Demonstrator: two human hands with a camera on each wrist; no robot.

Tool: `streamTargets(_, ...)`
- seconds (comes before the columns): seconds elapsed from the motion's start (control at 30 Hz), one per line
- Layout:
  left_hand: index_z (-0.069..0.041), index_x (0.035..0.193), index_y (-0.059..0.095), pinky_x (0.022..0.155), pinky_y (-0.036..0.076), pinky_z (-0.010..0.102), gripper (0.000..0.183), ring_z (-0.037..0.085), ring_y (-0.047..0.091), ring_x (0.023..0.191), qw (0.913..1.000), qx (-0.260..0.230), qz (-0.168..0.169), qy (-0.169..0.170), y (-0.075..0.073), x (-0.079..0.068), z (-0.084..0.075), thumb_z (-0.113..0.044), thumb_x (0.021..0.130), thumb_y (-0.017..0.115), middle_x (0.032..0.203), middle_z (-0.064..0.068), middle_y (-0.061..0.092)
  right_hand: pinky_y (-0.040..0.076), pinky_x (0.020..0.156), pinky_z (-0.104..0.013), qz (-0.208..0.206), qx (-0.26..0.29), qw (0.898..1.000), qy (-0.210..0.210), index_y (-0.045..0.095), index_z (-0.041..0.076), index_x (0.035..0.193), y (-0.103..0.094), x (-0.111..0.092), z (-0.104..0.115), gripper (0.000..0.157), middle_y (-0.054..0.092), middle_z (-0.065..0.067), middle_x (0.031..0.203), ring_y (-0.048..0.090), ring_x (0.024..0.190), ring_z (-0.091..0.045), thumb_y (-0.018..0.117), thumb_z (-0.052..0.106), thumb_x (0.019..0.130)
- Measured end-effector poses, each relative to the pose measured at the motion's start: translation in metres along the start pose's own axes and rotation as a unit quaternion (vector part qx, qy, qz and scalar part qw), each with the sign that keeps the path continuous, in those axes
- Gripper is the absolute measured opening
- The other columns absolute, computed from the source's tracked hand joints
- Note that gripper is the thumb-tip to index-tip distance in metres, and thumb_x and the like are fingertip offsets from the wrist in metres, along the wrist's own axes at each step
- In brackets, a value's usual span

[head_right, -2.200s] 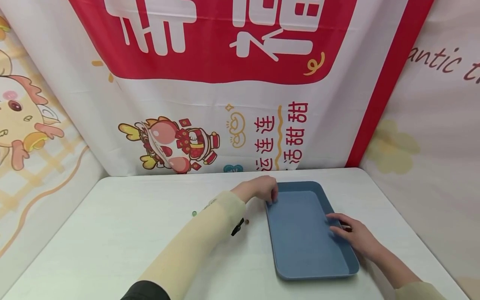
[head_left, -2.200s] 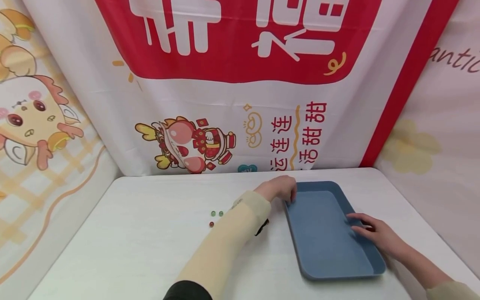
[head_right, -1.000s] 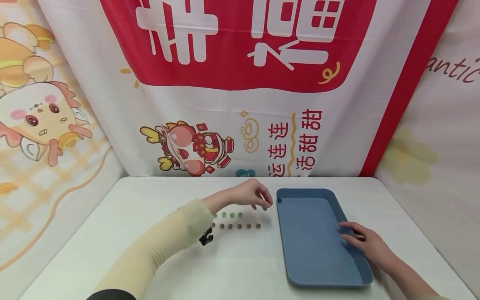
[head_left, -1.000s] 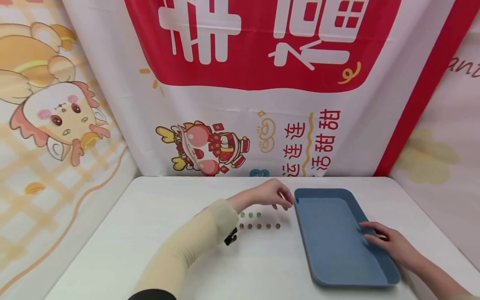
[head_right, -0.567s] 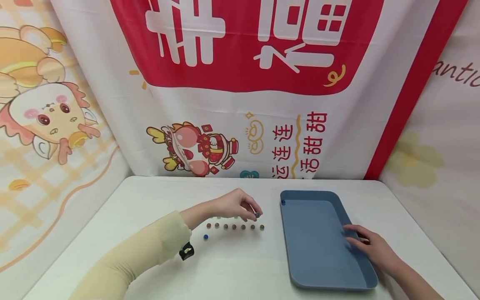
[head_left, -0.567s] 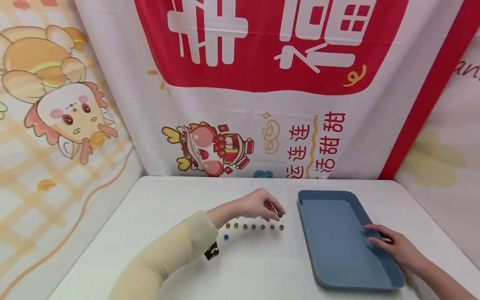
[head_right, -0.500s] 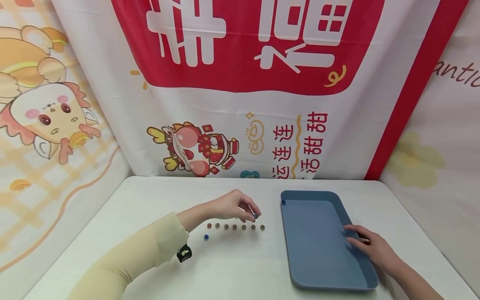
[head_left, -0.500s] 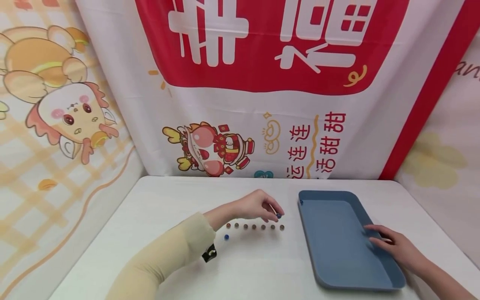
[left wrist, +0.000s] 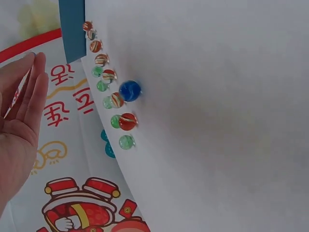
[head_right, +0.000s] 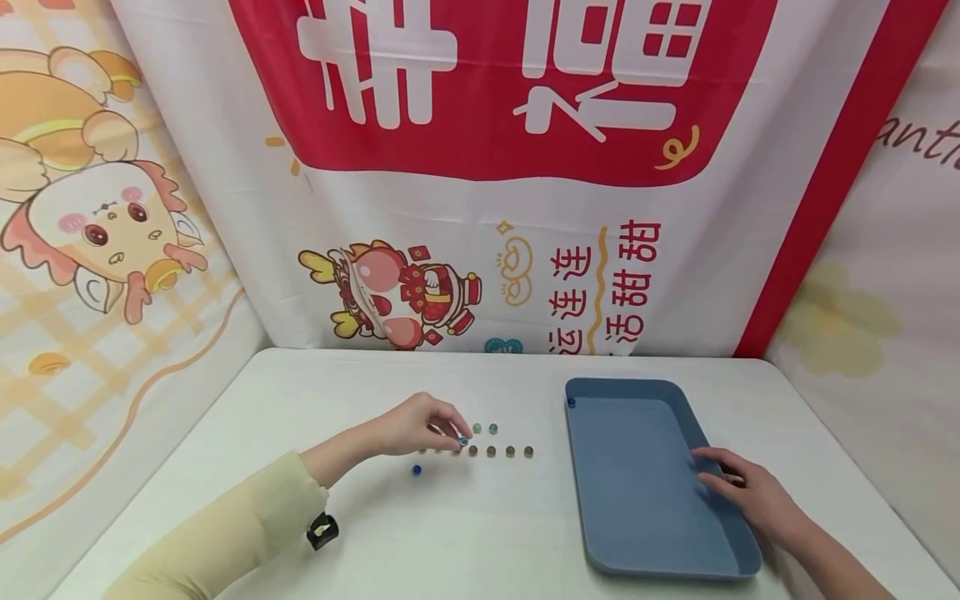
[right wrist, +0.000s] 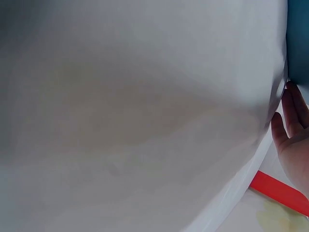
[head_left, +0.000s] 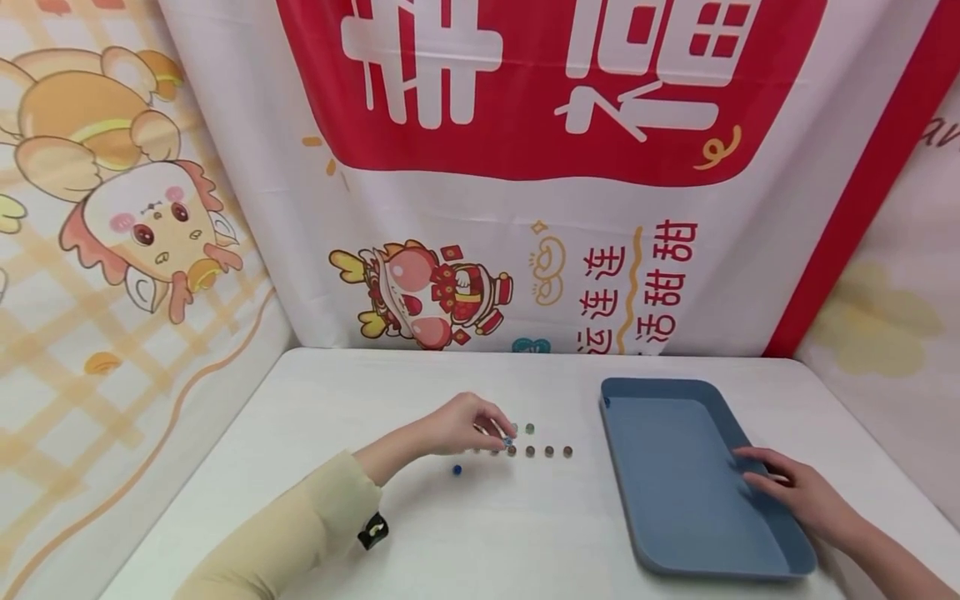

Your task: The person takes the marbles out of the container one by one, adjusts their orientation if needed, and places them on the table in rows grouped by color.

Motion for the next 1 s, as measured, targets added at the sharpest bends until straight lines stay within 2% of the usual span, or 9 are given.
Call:
streamTargets(0.17, -0.007, 0.103, 0.074, 0.078, 0.053, 0.023, 0.015, 0.007, 0.064, 0.086, 0.9986, 0.044, -0.016, 0.024, -0.002, -0.015, 0.011, -0.006, 0.089, 0.071, 0.097, -0.006, 0.066, 0.048, 0.074, -0.016, -0.004, 0.002, 1.0, -0.012, 0.06, -0.001, 0.126, -0.001, 0.001, 0.0, 0.04, 0.059, -0.021, 0.123, 0.044, 0.1, 0.018, 0.066, 0.022, 0.093)
streamTargets(0.33, -0.009, 0.103, 0.074, 0.078, 0.052, 0.022, 0.015, 0.007, 0.063, 0.086, 0.9983, 0.056, -0.013, 0.009, -0.003, -0.025, 0.021, -0.007, 0.089, 0.071, 0.096, -0.008, 0.066, 0.048, 0.074, -0.015, -0.007, 0.001, 1.0, -0.019, 0.06, 0.0, 0.125, -0.001, 0.001, -0.001, 0.039, 0.061, -0.017, 0.121, 0.043, 0.1, 0.019, 0.066, 0.021, 0.093)
streamTargets(0.43, -0.009, 0.102, 0.073, 0.078, 0.052, 0.022, 0.014, 0.007, 0.062, 0.083, 0.9977, 0.067, -0.007, 0.003, -0.002, -0.029, 0.026, -0.007, 0.088, 0.071, 0.092, -0.007, 0.066, 0.048, 0.075, -0.015, -0.003, -0.001, 1.0, -0.017, 0.06, 0.0, 0.125, -0.001, 0.001, -0.002, 0.039, 0.06, -0.018, 0.122, 0.043, 0.1, 0.019, 0.066, 0.021, 0.093)
streamTargets(0.6, -0.011, 0.099, 0.073, 0.078, 0.051, 0.022, 0.012, 0.004, 0.061, 0.082, 0.9959, 0.09, 0.006, 0.006, 0.002, -0.03, 0.036, -0.007, 0.088, 0.072, 0.09, -0.007, 0.066, 0.047, 0.075, -0.015, 0.014, 0.001, 1.0, 0.0, 0.058, -0.001, 0.128, -0.002, 0.001, -0.003, 0.042, 0.056, -0.025, 0.128, 0.04, 0.099, 0.02, 0.064, 0.024, 0.095)
streamTargets(0.73, -0.015, 0.096, 0.073, 0.079, 0.05, 0.023, 0.012, 0.003, 0.06, 0.084, 0.9943, 0.105, 0.017, 0.005, 0.005, -0.028, 0.039, -0.007, 0.087, 0.073, 0.09, -0.011, 0.066, 0.046, 0.076, -0.015, 0.01, 0.0, 1.0, -0.001, 0.058, -0.001, 0.128, -0.002, 0.001, -0.002, 0.042, 0.056, -0.026, 0.128, 0.04, 0.1, 0.02, 0.065, 0.024, 0.095)
streamTargets(1.0, -0.015, 0.091, 0.073, 0.076, 0.05, 0.022, 0.014, 0.001, 0.058, 0.081, 0.9874, 0.156, 0.025, -0.011, 0.01, -0.031, 0.034, -0.002, 0.085, 0.073, 0.087, -0.011, 0.064, 0.046, 0.076, -0.014, 0.005, 0.0, 1.0, -0.004, 0.059, -0.001, 0.127, -0.002, 0.0, 0.0, 0.041, 0.056, -0.026, 0.128, 0.041, 0.1, 0.02, 0.065, 0.024, 0.094)
Point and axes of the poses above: each hand's wrist, its own x-axis towards the middle knuckle, its own y-axis out of the palm, z = x × y, the point moved 1 cm from there along x, towards the middle knuckle
